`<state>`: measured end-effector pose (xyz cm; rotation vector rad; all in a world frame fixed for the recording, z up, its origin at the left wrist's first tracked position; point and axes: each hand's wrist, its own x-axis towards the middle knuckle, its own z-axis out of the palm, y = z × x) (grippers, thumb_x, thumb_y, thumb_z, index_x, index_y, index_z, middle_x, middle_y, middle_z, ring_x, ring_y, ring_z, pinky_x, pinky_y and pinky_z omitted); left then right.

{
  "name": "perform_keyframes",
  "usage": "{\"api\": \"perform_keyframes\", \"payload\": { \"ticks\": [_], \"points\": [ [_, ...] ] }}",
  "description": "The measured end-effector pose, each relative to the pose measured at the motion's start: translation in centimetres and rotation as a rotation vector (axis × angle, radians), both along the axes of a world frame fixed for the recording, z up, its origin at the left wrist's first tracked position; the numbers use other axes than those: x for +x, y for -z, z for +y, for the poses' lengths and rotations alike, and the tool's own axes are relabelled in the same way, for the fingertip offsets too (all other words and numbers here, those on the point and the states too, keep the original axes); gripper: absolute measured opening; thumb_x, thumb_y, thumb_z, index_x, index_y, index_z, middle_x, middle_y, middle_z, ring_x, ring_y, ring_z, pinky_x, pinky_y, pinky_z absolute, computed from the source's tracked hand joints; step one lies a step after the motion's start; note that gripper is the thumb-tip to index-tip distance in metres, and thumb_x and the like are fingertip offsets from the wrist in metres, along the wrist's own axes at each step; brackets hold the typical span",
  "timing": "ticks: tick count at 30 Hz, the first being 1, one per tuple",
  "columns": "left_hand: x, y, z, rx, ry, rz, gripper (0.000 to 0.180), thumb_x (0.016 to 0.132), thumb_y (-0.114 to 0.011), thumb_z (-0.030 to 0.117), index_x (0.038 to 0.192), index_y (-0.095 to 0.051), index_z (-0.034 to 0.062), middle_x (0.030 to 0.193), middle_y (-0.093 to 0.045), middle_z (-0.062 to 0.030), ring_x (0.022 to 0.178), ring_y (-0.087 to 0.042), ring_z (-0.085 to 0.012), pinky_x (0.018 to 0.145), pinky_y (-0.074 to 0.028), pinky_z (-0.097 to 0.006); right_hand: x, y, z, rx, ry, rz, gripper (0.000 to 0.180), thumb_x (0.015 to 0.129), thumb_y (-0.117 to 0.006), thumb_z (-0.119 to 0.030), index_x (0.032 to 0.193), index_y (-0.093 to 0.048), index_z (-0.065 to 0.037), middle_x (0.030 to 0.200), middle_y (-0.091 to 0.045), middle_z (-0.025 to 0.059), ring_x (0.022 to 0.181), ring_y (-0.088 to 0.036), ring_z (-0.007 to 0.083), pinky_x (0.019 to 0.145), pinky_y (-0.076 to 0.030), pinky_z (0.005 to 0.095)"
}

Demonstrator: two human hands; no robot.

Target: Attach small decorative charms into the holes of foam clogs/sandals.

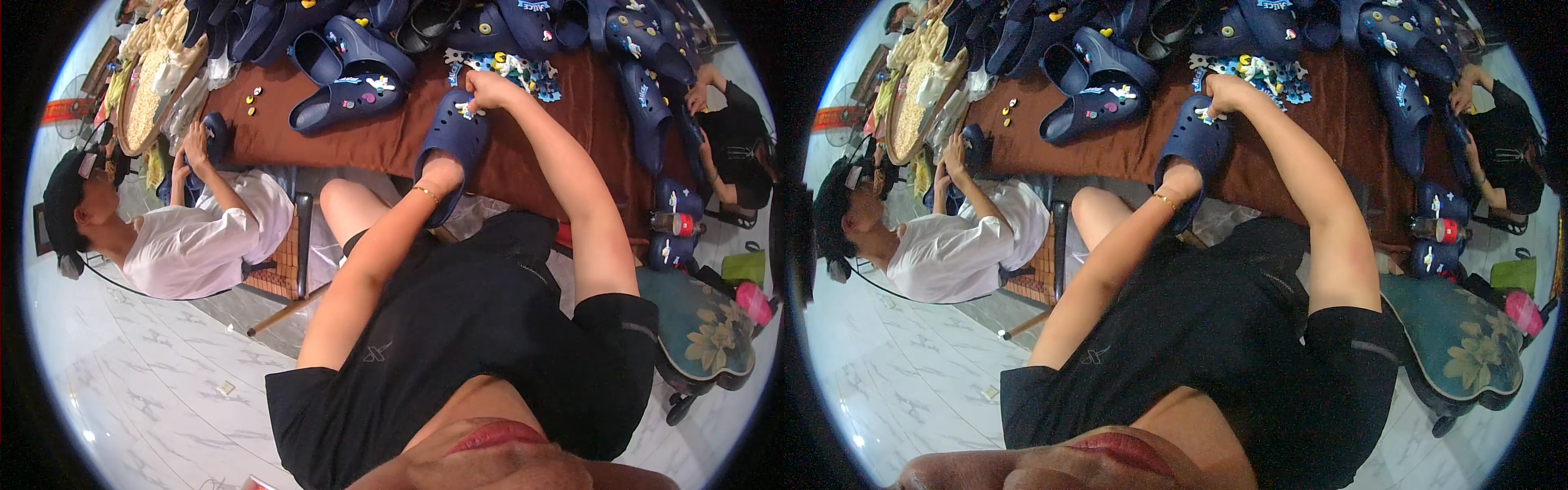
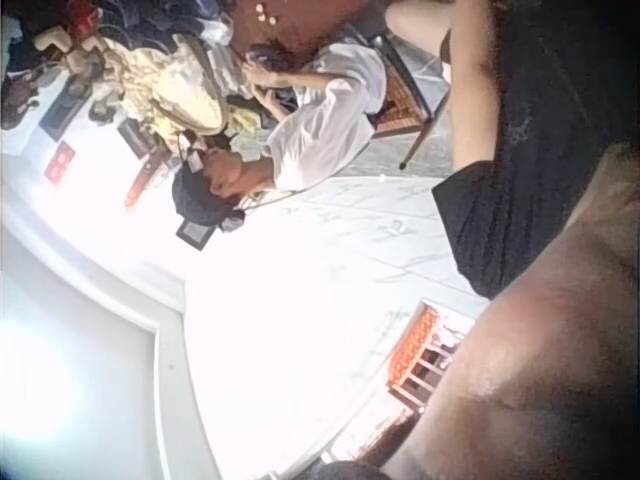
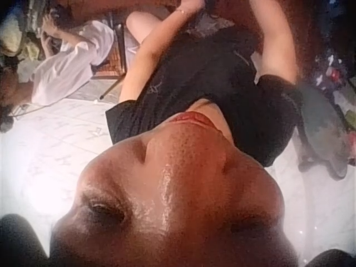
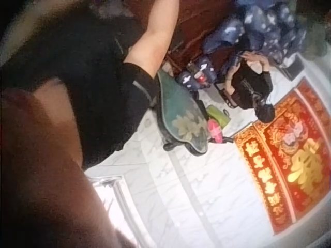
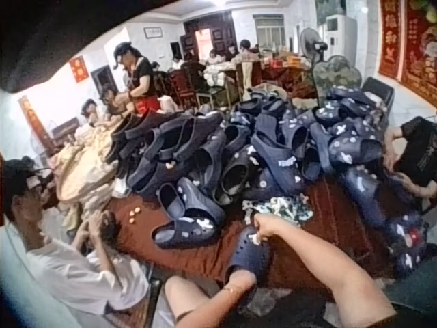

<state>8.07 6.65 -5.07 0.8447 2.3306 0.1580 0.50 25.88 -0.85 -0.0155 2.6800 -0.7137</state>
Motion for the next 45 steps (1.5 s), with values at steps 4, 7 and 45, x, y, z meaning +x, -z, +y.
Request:
{"api": "perform_keyframes", "payload": {
  "ticks": [4, 7, 45],
  "points": [
    [0.0, 1.0, -0.5, 0.022, 0.072, 0.041, 0.030, 0.078, -0.042, 0.015, 0.086, -0.067, 0.0001, 0.097, -0.061, -0.0207, 0.091, -0.060, -0.0321, 0.078, -0.047, -0.040, -0.3, -2.2, -1.7, 0.201, -0.034, -0.071, 0.045, 0.053, -0.078, -0.021, 0.092, -0.062, -0.005, 0.094, -0.064, 0.0117, 0.089, -0.061, 0.0272, 0.073, -0.048, 0.0364],
    [-0.1, 1.1, -0.1, -0.010, 0.079, 0.037, 0.029, 0.079, -0.042, 0.014, 0.085, -0.067, 0.0004, 0.096, -0.062, -0.0203, 0.091, -0.060, -0.0317, 0.077, -0.048, -0.040, -0.5, -1.9, -1.6, 0.203, 0.028, -0.083, 0.044, 0.053, -0.078, -0.022, 0.092, -0.063, -0.006, 0.094, -0.064, 0.0110, 0.090, -0.061, 0.0261, 0.073, -0.048, 0.0361],
    [0.4, 0.9, -0.9, -0.009, -0.060, -0.061, 0.036, 0.083, -0.039, 0.020, 0.107, -0.058, 0.0015, 0.116, -0.053, -0.0196, 0.109, -0.050, -0.0312, 0.093, -0.038, -0.039, 14.1, 3.4, -4.9, -0.569, 0.668, 0.494, 0.024, 0.070, -0.068, -0.011, 0.089, -0.057, -0.002, 0.078, -0.061, 0.0080, 0.059, -0.056, 0.0121, 0.058, -0.046, 0.0270]
  ]
}}
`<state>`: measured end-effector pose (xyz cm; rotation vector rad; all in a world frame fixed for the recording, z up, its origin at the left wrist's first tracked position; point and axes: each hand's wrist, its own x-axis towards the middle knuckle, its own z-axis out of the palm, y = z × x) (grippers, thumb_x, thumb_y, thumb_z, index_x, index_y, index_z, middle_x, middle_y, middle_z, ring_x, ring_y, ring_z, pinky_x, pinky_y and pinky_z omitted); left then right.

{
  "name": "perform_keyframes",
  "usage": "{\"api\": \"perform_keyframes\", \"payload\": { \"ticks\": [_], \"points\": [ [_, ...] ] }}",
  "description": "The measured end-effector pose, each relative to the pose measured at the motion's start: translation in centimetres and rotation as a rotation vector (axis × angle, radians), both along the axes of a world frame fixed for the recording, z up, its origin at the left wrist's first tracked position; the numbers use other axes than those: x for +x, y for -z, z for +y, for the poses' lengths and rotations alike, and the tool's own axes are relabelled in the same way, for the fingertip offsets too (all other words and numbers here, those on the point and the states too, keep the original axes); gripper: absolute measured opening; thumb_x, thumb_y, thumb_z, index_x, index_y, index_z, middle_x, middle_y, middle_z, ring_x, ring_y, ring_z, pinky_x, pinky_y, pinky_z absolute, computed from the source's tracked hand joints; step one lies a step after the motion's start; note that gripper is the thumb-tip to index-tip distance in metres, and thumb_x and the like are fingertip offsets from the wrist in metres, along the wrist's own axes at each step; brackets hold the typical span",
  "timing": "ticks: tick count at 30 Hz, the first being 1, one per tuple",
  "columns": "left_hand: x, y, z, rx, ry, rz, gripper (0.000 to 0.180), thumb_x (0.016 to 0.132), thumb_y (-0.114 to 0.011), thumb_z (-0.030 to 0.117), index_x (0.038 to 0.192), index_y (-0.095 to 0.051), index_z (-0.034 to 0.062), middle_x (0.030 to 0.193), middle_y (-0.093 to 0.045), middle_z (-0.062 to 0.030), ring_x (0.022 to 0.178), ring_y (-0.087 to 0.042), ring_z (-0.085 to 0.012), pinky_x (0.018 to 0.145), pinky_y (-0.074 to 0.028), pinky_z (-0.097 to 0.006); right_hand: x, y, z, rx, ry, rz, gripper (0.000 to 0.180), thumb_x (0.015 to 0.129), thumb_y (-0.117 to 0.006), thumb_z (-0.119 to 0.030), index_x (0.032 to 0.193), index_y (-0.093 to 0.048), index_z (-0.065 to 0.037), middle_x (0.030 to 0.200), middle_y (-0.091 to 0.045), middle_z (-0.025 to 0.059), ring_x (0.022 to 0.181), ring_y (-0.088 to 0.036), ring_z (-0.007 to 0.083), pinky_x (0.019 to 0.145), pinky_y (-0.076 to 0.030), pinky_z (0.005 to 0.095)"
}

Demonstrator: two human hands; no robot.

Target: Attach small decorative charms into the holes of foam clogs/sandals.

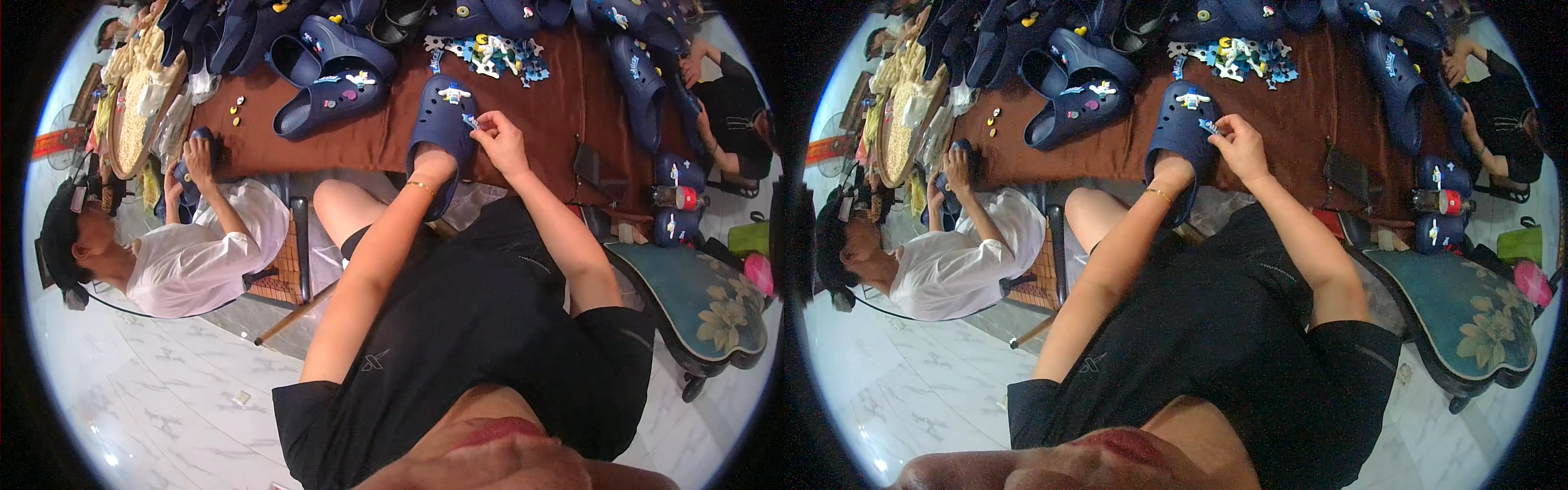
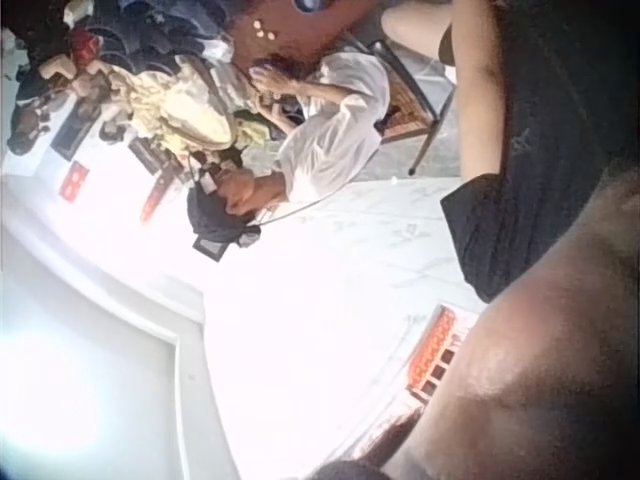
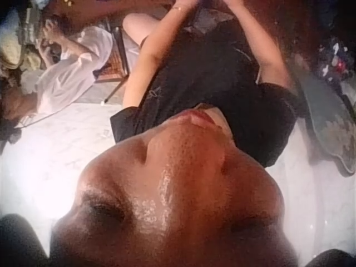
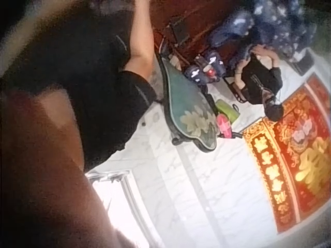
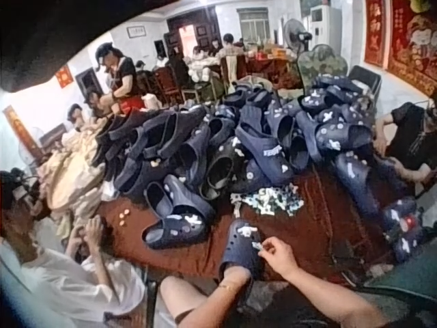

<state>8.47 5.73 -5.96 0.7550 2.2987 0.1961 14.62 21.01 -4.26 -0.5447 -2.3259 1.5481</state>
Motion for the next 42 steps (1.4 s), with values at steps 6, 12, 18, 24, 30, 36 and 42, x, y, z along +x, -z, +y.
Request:
{"api": "perform_keyframes", "payload": {
  "ticks": [6, 12, 18, 24, 30, 36, 42],
  "points": [
    [0.2, -0.4, 0.2, 0.068, -0.023, 0.035, 0.036, 0.083, -0.039, 0.020, 0.108, -0.057, 0.0016, 0.116, -0.052, -0.0194, 0.110, -0.050, -0.0310, 0.093, -0.038, -0.039, -0.3, 0.6, -1.2, 0.090, 0.031, 0.097, 0.020, 0.072, -0.066, -0.015, 0.086, -0.059, -0.002, 0.078, -0.055, 0.0102, 0.062, -0.057, 0.0179, 0.059, -0.046, 0.0303],
    [0.4, -0.8, 0.2, 0.136, -0.047, 0.059, 0.036, 0.083, -0.040, 0.020, 0.109, -0.057, 0.0017, 0.117, -0.052, -0.0192, 0.110, -0.049, -0.0308, 0.093, -0.037, -0.039, -1.9, 0.0, 0.4, -0.051, -0.005, -0.112, 0.017, 0.067, -0.068, -0.013, 0.078, -0.061, -0.003, 0.071, -0.061, 0.0086, 0.061, -0.058, 0.0167, 0.060, -0.046, 0.0292],
    [0.1, -1.2, 0.3, 0.204, -0.072, 0.074, 0.036, 0.083, -0.040, 0.021, 0.109, -0.056, 0.0019, 0.118, -0.051, -0.0190, 0.110, -0.049, -0.0306, 0.094, -0.037, -0.039, -4.9, 0.3, 2.9, -0.162, -0.220, -0.554, 0.018, 0.060, -0.073, -0.006, 0.066, -0.056, -0.002, 0.059, -0.057, 0.0054, 0.050, -0.054, 0.0121, 0.046, -0.042, 0.0264],
    [-0.1, -1.6, 0.8, 0.279, -0.089, 0.101, 0.037, 0.083, -0.040, 0.021, 0.110, -0.055, 0.0020, 0.118, -0.051, -0.0189, 0.111, -0.048, -0.0304, 0.094, -0.037, -0.039, -7.1, -1.1, 3.1, 0.027, -0.286, -0.818, 0.028, 0.056, -0.079, -0.021, 0.063, -0.058, -0.004, 0.060, -0.061, 0.0077, 0.050, -0.057, 0.0143, 0.049, -0.046, 0.0284],
    [-0.1, -1.8, 1.2, 0.378, -0.089, 0.177, 0.037, 0.083, -0.040, 0.021, 0.111, -0.054, 0.0021, 0.119, -0.051, -0.0187, 0.111, -0.048, -0.0302, 0.094, -0.037, -0.039, -4.4, 1.3, 4.9, -0.175, -0.339, -0.503, 0.025, 0.067, -0.073, -0.022, 0.065, -0.056, -0.003, 0.062, -0.057, 0.0042, 0.051, -0.052, 0.0106, 0.046, -0.042, 0.0253],
    [-0.2, -2.4, 1.7, 0.451, -0.128, 0.254, 0.037, 0.083, -0.040, 0.022, 0.112, -0.054, 0.0022, 0.119, -0.050, -0.0185, 0.112, -0.048, -0.0300, 0.094, -0.037, -0.039, -5.3, 1.8, 10.5, 0.511, 0.344, -0.364, 0.045, 0.067, -0.070, -0.038, 0.091, -0.058, -0.003, 0.093, -0.061, 0.0173, 0.088, -0.058, 0.0328, 0.073, -0.046, 0.0436],
    [0.1, -2.9, 2.0, 0.508, -0.167, 0.320, 0.038, 0.084, -0.040, 0.022, 0.113, -0.053, 0.0024, 0.120, -0.050, -0.0183, 0.112, -0.047, -0.0298, 0.094, -0.036, -0.039, -7.2, 1.4, 12.2, 0.566, 0.210, -0.666, 0.043, 0.071, -0.067, -0.033, 0.102, -0.058, -0.004, 0.105, -0.059, 0.0183, 0.093, -0.057, 0.0354, 0.080, -0.045, 0.0440]
  ]
}}
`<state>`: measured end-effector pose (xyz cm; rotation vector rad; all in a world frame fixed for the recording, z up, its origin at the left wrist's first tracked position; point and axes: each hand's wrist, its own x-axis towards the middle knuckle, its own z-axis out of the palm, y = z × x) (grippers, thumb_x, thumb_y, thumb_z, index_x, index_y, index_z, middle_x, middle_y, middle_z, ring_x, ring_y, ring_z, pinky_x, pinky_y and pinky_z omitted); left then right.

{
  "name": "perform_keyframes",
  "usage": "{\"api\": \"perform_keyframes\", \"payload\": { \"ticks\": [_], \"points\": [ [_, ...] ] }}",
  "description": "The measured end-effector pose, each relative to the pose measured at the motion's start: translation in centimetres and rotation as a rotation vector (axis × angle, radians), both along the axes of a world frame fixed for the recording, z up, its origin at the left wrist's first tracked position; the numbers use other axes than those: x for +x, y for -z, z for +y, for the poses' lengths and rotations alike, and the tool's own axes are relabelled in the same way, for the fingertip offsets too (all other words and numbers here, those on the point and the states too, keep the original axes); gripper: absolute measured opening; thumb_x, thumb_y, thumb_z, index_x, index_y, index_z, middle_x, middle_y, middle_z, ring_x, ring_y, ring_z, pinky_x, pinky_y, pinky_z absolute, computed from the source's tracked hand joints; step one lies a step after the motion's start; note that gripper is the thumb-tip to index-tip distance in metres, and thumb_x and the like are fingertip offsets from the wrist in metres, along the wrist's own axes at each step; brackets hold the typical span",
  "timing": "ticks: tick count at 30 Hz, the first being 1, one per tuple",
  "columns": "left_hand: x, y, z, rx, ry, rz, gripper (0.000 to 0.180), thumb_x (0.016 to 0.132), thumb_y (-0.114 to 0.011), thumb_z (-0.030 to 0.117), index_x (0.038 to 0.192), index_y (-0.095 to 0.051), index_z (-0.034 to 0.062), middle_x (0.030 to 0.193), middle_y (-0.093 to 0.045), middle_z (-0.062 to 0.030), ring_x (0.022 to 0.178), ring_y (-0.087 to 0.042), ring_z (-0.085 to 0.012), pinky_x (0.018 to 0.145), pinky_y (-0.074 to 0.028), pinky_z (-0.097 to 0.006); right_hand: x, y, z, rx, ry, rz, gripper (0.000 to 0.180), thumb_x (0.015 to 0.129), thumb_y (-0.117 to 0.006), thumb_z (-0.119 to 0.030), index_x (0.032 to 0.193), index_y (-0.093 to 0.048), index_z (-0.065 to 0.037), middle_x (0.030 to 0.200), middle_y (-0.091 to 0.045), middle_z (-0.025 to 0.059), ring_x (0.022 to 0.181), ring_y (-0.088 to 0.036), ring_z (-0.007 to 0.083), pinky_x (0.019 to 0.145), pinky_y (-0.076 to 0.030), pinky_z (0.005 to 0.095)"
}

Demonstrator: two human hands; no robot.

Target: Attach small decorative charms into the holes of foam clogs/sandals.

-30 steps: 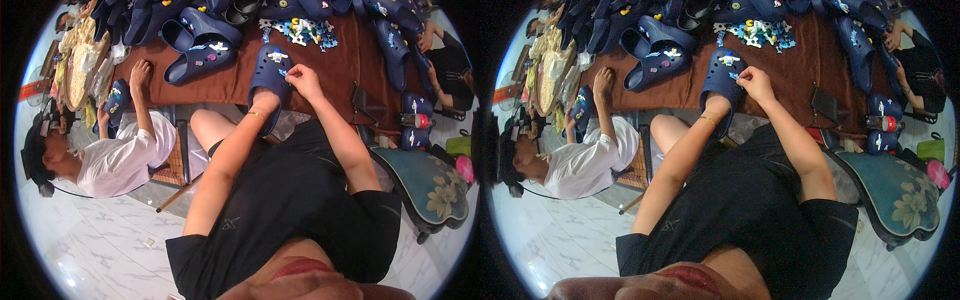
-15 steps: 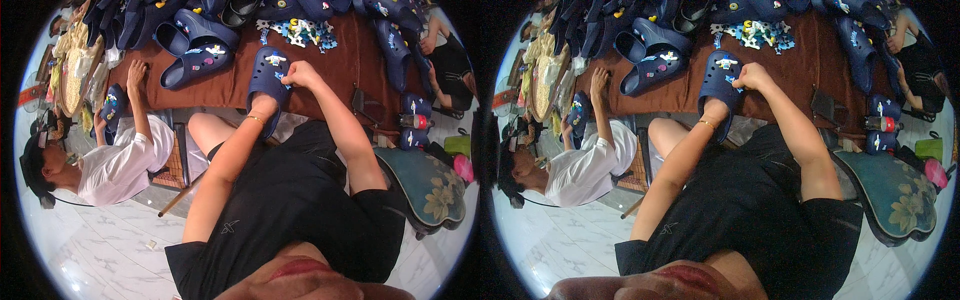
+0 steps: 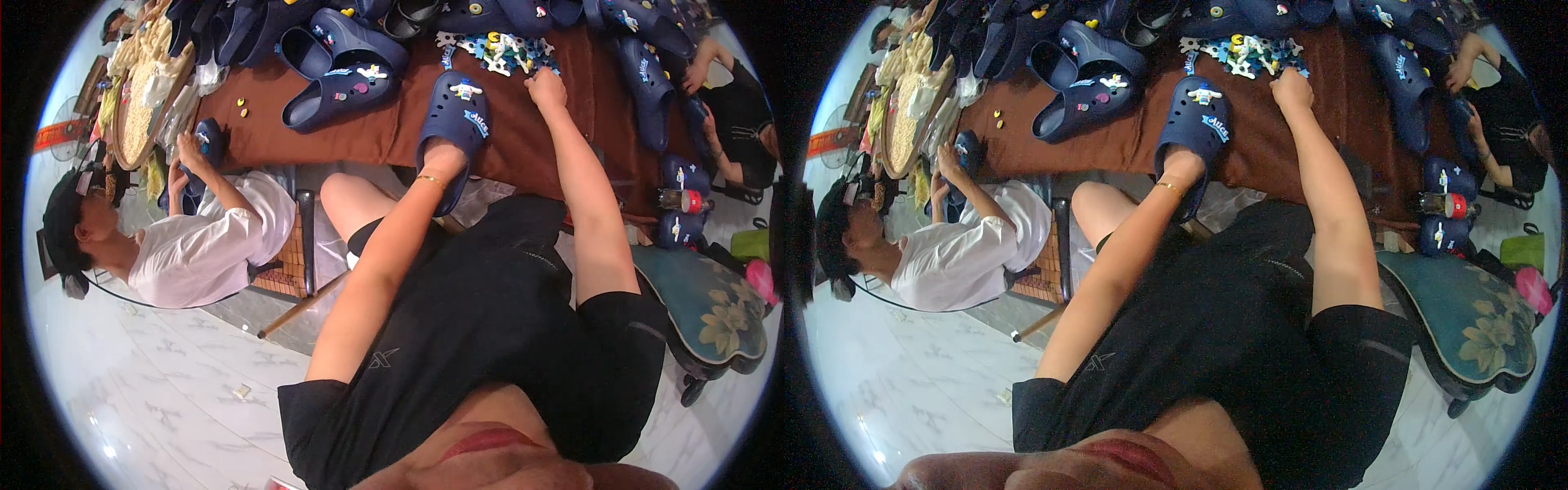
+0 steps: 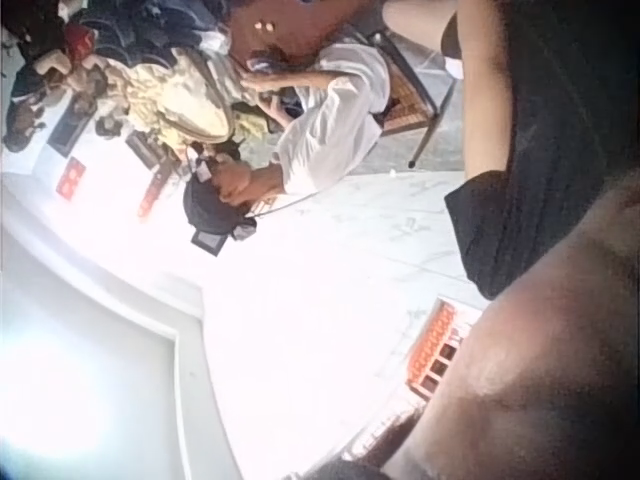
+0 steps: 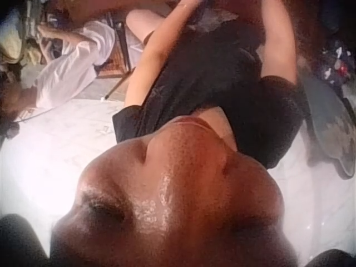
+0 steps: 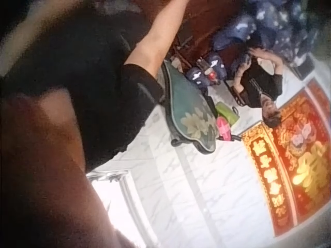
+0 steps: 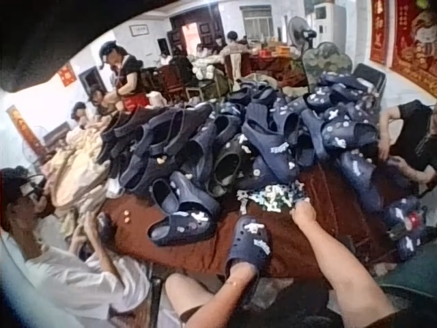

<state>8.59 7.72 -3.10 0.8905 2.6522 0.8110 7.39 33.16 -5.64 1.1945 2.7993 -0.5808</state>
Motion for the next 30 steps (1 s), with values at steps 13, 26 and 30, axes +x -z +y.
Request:
{"api": "perform_keyframes", "payload": {
  "ticks": [13, 26, 30],
  "points": [
    [-1.3, 3.3, 0.2, -0.010, 0.105, 0.381, 0.041, 0.082, -0.044, 0.025, 0.119, -0.046, 0.0046, 0.122, -0.047, -0.0168, 0.114, -0.045, -0.0285, 0.095, -0.035, -0.037, -2.3, -6.2, -12.6, -0.478, -0.807, 0.222, 0.020, 0.067, -0.067, -0.018, 0.081, -0.065, -0.006, 0.081, -0.065, 0.0098, 0.075, -0.062, 0.0213, 0.070, -0.048, 0.0328],
    [-1.9, 3.7, 0.8, 0.070, 0.078, 0.745, 0.034, 0.081, -0.042, 0.023, 0.109, -0.053, 0.0055, 0.116, -0.051, -0.0152, 0.107, -0.048, -0.0278, 0.091, -0.035, -0.038, -5.8, -8.1, -15.0, -0.102, -0.841, -0.292, 0.035, 0.068, -0.068, -0.022, 0.099, -0.063, -0.006, 0.102, -0.062, 0.0138, 0.096, -0.059, 0.0300, 0.079, -0.048, 0.0417],
    [-1.7, 4.5, 0.9, -0.031, 0.130, 0.656, 0.036, 0.081, -0.042, 0.023, 0.111, -0.052, 0.0054, 0.117, -0.051, -0.0153, 0.108, -0.047, -0.0277, 0.093, -0.034, -0.038, -5.8, -8.0, -15.3, 0.004, -0.840, -0.292, 0.028, 0.069, -0.068, -0.023, 0.089, -0.063, -0.006, 0.095, -0.062, 0.0140, 0.091, -0.059, 0.0300, 0.074, -0.048, 0.0405]
  ]
}}
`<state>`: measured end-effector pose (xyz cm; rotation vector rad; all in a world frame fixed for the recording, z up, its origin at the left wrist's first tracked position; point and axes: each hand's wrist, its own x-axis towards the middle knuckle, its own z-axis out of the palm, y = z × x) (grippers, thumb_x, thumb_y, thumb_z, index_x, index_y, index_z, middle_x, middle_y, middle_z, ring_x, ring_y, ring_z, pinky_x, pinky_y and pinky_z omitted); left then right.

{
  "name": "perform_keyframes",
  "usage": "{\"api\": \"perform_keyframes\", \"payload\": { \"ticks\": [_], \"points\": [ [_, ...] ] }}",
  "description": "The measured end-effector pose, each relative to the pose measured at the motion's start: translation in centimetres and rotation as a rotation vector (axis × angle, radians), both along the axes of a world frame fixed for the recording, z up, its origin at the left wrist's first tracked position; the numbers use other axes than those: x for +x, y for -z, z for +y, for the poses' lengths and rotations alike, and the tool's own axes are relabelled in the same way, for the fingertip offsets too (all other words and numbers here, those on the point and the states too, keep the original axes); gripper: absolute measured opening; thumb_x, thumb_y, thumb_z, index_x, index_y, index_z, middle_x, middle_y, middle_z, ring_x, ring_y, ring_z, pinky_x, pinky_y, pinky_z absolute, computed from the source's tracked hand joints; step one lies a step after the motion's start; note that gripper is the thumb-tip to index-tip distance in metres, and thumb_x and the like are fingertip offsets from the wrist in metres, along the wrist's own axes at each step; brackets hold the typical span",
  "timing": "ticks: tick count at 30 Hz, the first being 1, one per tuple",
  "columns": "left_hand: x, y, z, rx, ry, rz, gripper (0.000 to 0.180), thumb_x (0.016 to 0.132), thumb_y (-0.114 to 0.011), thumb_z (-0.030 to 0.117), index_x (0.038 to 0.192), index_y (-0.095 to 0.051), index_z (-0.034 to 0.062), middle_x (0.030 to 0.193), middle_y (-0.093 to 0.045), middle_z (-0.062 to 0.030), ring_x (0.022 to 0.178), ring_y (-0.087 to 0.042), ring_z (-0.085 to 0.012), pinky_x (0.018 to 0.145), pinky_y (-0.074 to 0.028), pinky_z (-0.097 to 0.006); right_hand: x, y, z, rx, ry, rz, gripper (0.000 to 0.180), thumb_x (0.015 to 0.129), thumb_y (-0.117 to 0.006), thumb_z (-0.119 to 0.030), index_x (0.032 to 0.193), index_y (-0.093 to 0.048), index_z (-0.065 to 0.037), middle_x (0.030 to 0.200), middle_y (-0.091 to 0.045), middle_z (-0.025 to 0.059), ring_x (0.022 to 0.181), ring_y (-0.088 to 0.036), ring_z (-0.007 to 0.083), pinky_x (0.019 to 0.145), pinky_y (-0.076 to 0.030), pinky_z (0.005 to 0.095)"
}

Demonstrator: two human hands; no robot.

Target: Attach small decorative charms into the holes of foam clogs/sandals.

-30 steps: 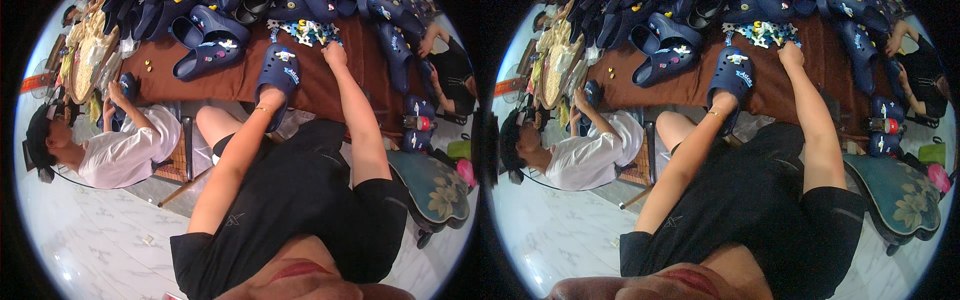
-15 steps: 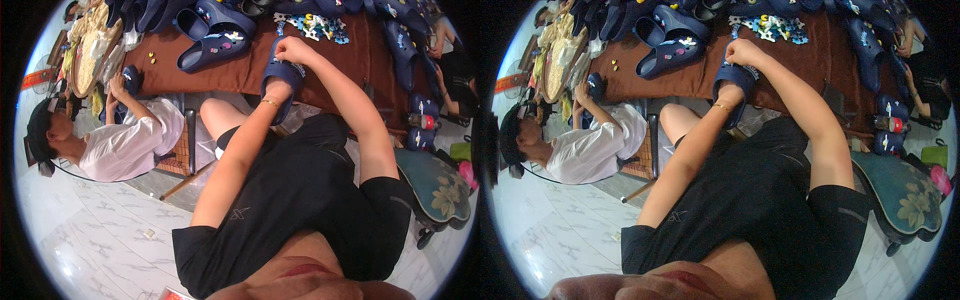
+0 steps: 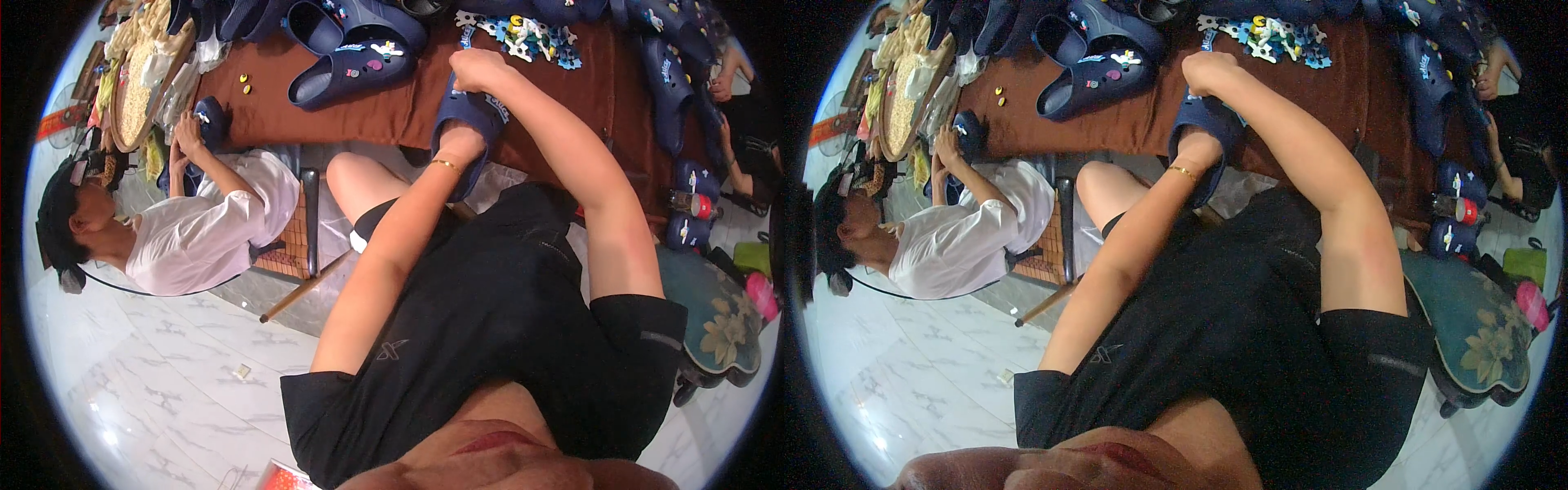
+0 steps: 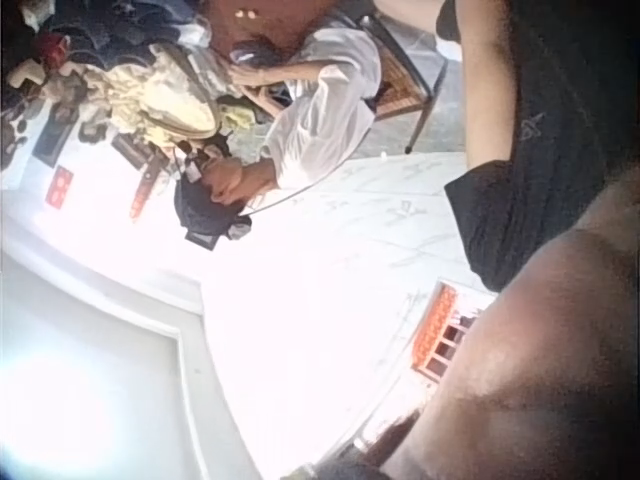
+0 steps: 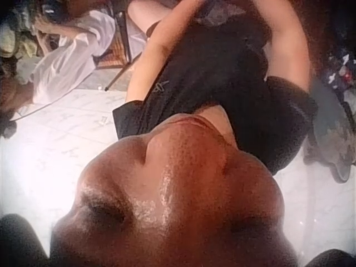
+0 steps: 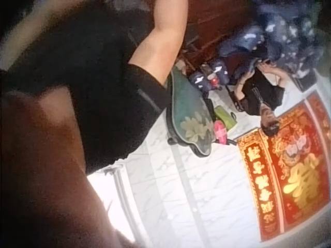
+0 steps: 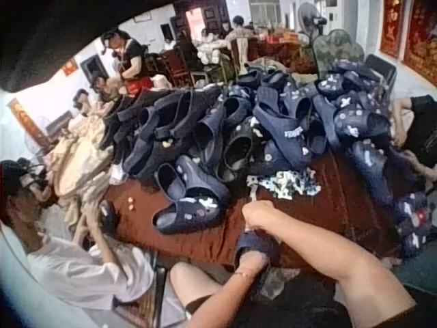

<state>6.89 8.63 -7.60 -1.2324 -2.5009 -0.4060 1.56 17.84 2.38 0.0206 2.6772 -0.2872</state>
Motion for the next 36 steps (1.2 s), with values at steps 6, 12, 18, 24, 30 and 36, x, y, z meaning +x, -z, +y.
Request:
{"api": "perform_keyframes", "payload": {
  "ticks": [6, 12, 18, 24, 30, 36],
  "points": [
    [-0.6, -0.8, 0.6, -0.149, 0.031, -0.072, 0.038, 0.081, -0.042, 0.024, 0.113, -0.051, 0.0051, 0.119, -0.050, -0.0154, 0.110, -0.046, -0.0277, 0.095, -0.033, -0.038, -0.4, 0.3, 0.8, -0.123, 0.029, 0.016, 0.025, 0.069, -0.068, -0.021, 0.086, -0.064, -0.005, 0.090, -0.064, 0.0130, 0.085, -0.061, 0.0269, 0.071, -0.048, 0.0362],
    [-0.5, -5.9, 1.1, -0.197, 0.031, -0.077, 0.041, 0.084, -0.040, 0.024, 0.120, -0.046, 0.0045, 0.127, -0.043, -0.0179, 0.118, -0.040, -0.0302, 0.100, -0.027, -0.041, 4.9, 6.6, 5.6, -0.720, 0.640, 0.743, 0.025, 0.074, -0.062, -0.028, 0.078, -0.061, -0.004, 0.077, -0.063, 0.0133, 0.073, -0.062, 0.0220, 0.065, -0.046, 0.0314],
    [0.9, -1.7, -3.1, -0.333, 0.016, -0.685, 0.027, 0.076, -0.050, 0.021, 0.086, -0.063, -0.0004, 0.092, -0.060, -0.0238, 0.083, -0.059, -0.0346, 0.076, -0.046, -0.039, 12.2, 11.5, 7.5, -0.305, 0.469, 0.868, 0.014, 0.081, -0.054, -0.020, 0.084, -0.056, -0.006, 0.084, -0.057, 0.0112, 0.079, -0.056, 0.0323, 0.067, -0.045, 0.0399],
    [3.0, -5.5, -4.1, 0.297, -0.073, -0.973, 0.035, 0.067, -0.053, 0.023, 0.081, -0.056, -0.0093, 0.079, -0.056, -0.0299, 0.079, -0.056, -0.0414, 0.072, -0.045, -0.042, 12.5, 10.9, 7.0, -0.221, 0.415, 0.897, 0.012, 0.079, -0.056, -0.019, 0.079, -0.055, -0.008, 0.080, -0.055, 0.0100, 0.077, -0.055, 0.0303, 0.065, -0.044, 0.0405],
    [3.4, -4.7, -4.2, 0.467, -0.125, -0.923, 0.041, 0.071, -0.060, 0.026, 0.092, -0.055, -0.0085, 0.085, -0.058, -0.0256, 0.082, -0.057, -0.0357, 0.074, -0.043, -0.039, 12.3, 10.6, 6.5, -0.214, 0.396, 0.921, 0.011, 0.079, -0.056, -0.019, 0.078, -0.055, -0.008, 0.079, -0.055, 0.0100, 0.077, -0.055, 0.0304, 0.066, -0.044, 0.0403],
    [-1.6, -11.1, -7.0, 0.646, -0.178, -0.870, 0.040, 0.070, -0.067, 0.027, 0.093, -0.059, -0.0048, 0.085, -0.063, -0.0186, 0.082, -0.062, -0.0264, 0.072, -0.046, -0.035, 12.3, 10.8, 6.7, -0.227, 0.415, 0.925, 0.011, 0.079, -0.056, -0.018, 0.078, -0.055, -0.007, 0.079, -0.054, 0.0101, 0.078, -0.055, 0.0301, 0.066, -0.044, 0.0402]
  ]
}}
